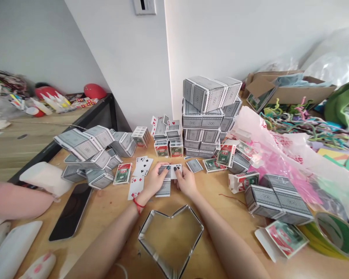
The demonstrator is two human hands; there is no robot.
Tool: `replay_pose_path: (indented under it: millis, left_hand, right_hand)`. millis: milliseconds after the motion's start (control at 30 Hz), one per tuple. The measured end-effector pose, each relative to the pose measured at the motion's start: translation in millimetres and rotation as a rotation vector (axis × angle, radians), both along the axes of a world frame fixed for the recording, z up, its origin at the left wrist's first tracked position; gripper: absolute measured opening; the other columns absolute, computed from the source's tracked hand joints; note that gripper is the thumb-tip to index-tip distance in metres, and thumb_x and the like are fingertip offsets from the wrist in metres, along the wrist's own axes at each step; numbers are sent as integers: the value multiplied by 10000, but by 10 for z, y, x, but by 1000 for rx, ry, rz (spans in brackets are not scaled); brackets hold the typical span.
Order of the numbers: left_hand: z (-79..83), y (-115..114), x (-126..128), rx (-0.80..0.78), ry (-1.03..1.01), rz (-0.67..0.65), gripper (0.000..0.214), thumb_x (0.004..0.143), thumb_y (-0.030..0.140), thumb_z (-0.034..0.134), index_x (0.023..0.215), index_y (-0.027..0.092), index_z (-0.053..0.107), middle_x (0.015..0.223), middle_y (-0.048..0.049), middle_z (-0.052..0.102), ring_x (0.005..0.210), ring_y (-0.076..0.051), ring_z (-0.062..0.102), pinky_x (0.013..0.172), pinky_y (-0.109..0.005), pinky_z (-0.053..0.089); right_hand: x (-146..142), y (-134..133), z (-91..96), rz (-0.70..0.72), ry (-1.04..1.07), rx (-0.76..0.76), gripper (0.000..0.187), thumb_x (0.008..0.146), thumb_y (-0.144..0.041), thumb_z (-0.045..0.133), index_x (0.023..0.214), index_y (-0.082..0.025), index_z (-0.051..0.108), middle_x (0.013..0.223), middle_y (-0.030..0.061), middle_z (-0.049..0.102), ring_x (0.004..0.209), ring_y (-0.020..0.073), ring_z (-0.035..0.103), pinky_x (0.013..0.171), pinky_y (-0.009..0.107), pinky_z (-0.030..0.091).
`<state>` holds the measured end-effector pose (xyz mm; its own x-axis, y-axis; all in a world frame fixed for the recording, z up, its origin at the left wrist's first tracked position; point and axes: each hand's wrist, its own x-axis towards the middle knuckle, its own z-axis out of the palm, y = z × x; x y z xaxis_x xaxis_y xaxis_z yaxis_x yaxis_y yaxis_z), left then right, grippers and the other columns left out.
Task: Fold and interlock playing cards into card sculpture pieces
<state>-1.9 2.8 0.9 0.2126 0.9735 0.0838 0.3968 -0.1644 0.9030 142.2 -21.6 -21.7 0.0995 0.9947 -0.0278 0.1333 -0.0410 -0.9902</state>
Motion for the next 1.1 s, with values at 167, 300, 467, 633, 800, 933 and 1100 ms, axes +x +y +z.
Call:
replay_pose_path:
  millis: [167, 300, 467, 633, 800, 933, 1100]
  left_hand:
    - [2, 20, -32, -5, -39, -23, 225, 843, 266, 438, 1030, 216, 554, 1084, -23, 610, 969, -154, 572, 856, -284, 444]
    - [31, 15, -49, -31, -31, -37, 232, 845, 275, 439, 1042, 224, 550, 1083, -21, 614, 953, -156, 581, 843, -290, 455]
    - [41, -6, -79, -60, -14, -40, 249, 856, 296, 424, 1063, 229, 544, 1091, -21, 615, 958, -158, 585, 832, -287, 465]
    - [19, -1, -96, -36, 8, -22, 242, 849, 277, 434, 1059, 229, 545, 1099, -24, 610, 987, -163, 571, 862, -299, 448]
    - [17, 7, -58, 2, 8, -31, 239, 843, 252, 443, 1057, 221, 544, 1106, -27, 605, 1015, -158, 557, 896, -293, 423]
    - [1, 0, -28, 7, 1, -14, 234, 845, 265, 436, 1048, 225, 545, 1093, -19, 607, 982, -157, 569, 866, -289, 437]
    - [2, 19, -3, 31, 14, 21, 239, 838, 260, 436, 1045, 223, 548, 1095, -15, 604, 991, -159, 558, 893, -297, 420]
  right_hand:
    - [-3, -21, 19, 30, 3, -6, 368, 796, -549, 443, 646, -214, 422, 442, -41, 500, 307, 104, 433, 307, 215, 312]
    - [-3, -52, 9, 21, -11, -22, 352, 800, -533, 452, 649, -216, 432, 443, -36, 498, 315, 110, 434, 316, 224, 320]
    - [-11, -72, -19, 32, -22, -35, 342, 798, -519, 459, 644, -214, 447, 461, -27, 506, 340, 119, 447, 342, 233, 338]
    - [-10, -71, -21, 26, -93, -15, 316, 820, -480, 443, 661, -207, 466, 473, -23, 512, 368, 124, 462, 377, 235, 353]
    - [-3, -79, 26, 21, -89, -1, 301, 824, -475, 429, 675, -214, 447, 489, -29, 522, 368, 123, 475, 376, 234, 364]
    - [-1, -65, 57, 27, -75, -2, 314, 825, -483, 410, 651, -223, 424, 460, -38, 498, 353, 120, 467, 368, 234, 362]
    - [8, 0, 44, 64, -16, -20, 314, 818, -513, 393, 690, -227, 417, 466, -43, 498, 328, 113, 454, 328, 223, 339]
